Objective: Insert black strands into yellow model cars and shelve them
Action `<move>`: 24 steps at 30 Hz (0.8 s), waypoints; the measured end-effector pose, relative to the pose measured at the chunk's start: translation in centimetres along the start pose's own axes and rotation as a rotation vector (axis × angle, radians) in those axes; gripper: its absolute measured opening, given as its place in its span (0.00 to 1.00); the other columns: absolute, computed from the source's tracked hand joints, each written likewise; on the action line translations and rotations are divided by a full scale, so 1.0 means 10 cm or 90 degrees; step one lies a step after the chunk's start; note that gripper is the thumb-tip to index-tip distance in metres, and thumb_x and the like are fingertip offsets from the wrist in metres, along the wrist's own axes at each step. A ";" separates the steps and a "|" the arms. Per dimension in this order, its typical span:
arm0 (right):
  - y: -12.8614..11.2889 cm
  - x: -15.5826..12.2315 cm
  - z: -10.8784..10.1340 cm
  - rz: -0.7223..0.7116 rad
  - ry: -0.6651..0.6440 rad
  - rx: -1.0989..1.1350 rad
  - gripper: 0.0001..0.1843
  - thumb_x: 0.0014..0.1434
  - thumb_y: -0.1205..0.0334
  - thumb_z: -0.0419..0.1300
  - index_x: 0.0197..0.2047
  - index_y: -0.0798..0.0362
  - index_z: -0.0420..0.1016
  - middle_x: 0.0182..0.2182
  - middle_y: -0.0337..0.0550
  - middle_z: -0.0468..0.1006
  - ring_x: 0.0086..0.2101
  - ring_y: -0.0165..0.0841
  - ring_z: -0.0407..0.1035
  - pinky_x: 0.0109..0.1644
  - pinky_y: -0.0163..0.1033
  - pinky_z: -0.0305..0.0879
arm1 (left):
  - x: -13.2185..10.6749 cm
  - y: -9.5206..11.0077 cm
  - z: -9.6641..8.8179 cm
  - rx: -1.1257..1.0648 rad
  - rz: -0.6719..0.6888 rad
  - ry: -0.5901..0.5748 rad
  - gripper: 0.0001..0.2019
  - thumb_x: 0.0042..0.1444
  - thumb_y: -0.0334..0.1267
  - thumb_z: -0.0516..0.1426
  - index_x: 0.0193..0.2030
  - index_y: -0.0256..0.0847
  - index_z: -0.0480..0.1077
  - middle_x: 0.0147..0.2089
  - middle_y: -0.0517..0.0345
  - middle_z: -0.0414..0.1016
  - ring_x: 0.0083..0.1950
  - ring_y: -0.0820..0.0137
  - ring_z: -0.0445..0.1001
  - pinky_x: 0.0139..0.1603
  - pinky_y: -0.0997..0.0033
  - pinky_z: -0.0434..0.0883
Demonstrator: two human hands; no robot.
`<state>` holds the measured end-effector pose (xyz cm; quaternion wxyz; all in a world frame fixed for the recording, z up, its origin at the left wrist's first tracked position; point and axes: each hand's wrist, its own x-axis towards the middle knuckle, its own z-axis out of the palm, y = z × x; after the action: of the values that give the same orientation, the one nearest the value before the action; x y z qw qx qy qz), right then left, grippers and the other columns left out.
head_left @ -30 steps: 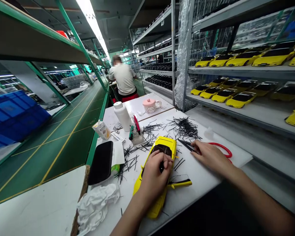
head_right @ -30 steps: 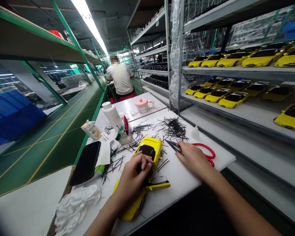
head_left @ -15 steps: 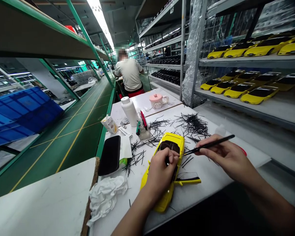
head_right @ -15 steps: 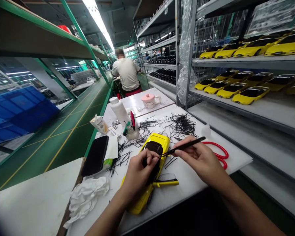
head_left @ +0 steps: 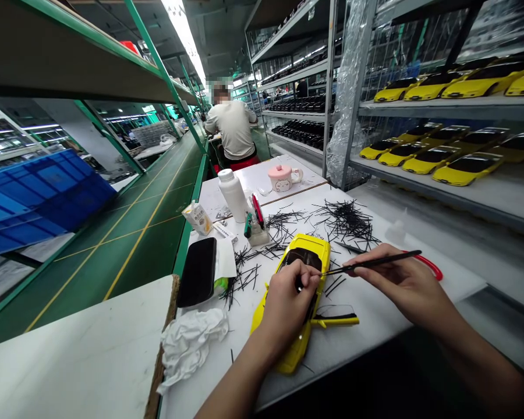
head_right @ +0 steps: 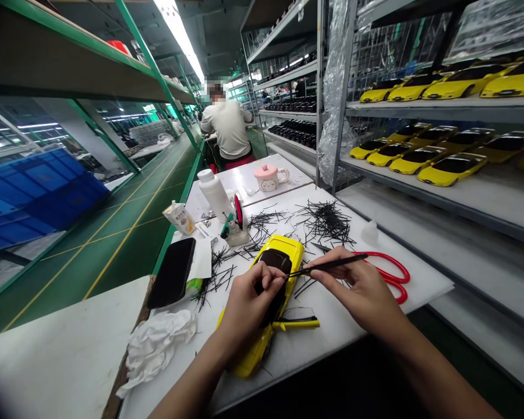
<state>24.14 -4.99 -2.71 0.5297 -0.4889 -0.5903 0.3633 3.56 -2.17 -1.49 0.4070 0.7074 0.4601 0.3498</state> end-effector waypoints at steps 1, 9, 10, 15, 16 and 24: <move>0.00 0.00 0.00 0.000 -0.001 -0.001 0.10 0.57 0.54 0.65 0.39 0.50 0.76 0.37 0.45 0.80 0.40 0.37 0.77 0.44 0.38 0.75 | 0.00 0.00 0.00 0.001 0.001 -0.001 0.15 0.57 0.32 0.55 0.25 0.43 0.51 0.38 0.59 0.79 0.41 0.66 0.75 0.43 0.67 0.67; 0.02 0.00 0.01 0.002 0.005 0.001 0.11 0.56 0.53 0.65 0.38 0.51 0.76 0.36 0.46 0.80 0.38 0.37 0.77 0.43 0.39 0.76 | 0.00 0.01 0.00 0.010 0.014 -0.006 0.15 0.57 0.32 0.55 0.25 0.43 0.51 0.38 0.57 0.80 0.40 0.66 0.75 0.42 0.67 0.68; 0.02 0.00 0.02 0.003 0.007 0.002 0.12 0.56 0.52 0.65 0.38 0.51 0.76 0.36 0.46 0.80 0.37 0.38 0.77 0.42 0.40 0.76 | 0.01 0.00 0.00 0.009 0.016 -0.008 0.15 0.57 0.32 0.55 0.25 0.43 0.51 0.38 0.57 0.80 0.40 0.66 0.76 0.42 0.68 0.68; 0.04 0.00 0.01 0.005 0.013 0.019 0.12 0.55 0.52 0.65 0.38 0.51 0.77 0.35 0.46 0.80 0.37 0.39 0.77 0.42 0.42 0.76 | 0.00 0.01 0.00 0.006 0.007 -0.010 0.15 0.57 0.32 0.55 0.25 0.43 0.51 0.38 0.56 0.80 0.40 0.66 0.76 0.42 0.68 0.68; 0.05 -0.01 0.00 0.010 0.002 0.026 0.12 0.56 0.52 0.65 0.38 0.51 0.77 0.35 0.46 0.80 0.37 0.38 0.77 0.42 0.41 0.75 | 0.00 0.02 -0.01 0.003 0.005 -0.015 0.15 0.56 0.31 0.55 0.25 0.43 0.51 0.38 0.56 0.79 0.40 0.66 0.76 0.42 0.68 0.68; 0.15 -0.03 0.00 0.018 -0.173 0.056 0.07 0.59 0.57 0.62 0.38 0.51 0.76 0.30 0.42 0.78 0.31 0.36 0.76 0.39 0.41 0.72 | 0.05 0.01 -0.10 -0.058 0.018 0.054 0.12 0.52 0.24 0.50 0.26 0.43 0.51 0.39 0.57 0.77 0.43 0.69 0.74 0.47 0.69 0.67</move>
<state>24.46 -4.94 -4.26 0.4606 -0.4202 -0.6330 0.4589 2.85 -1.45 -0.94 0.4140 0.6791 0.4504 0.4057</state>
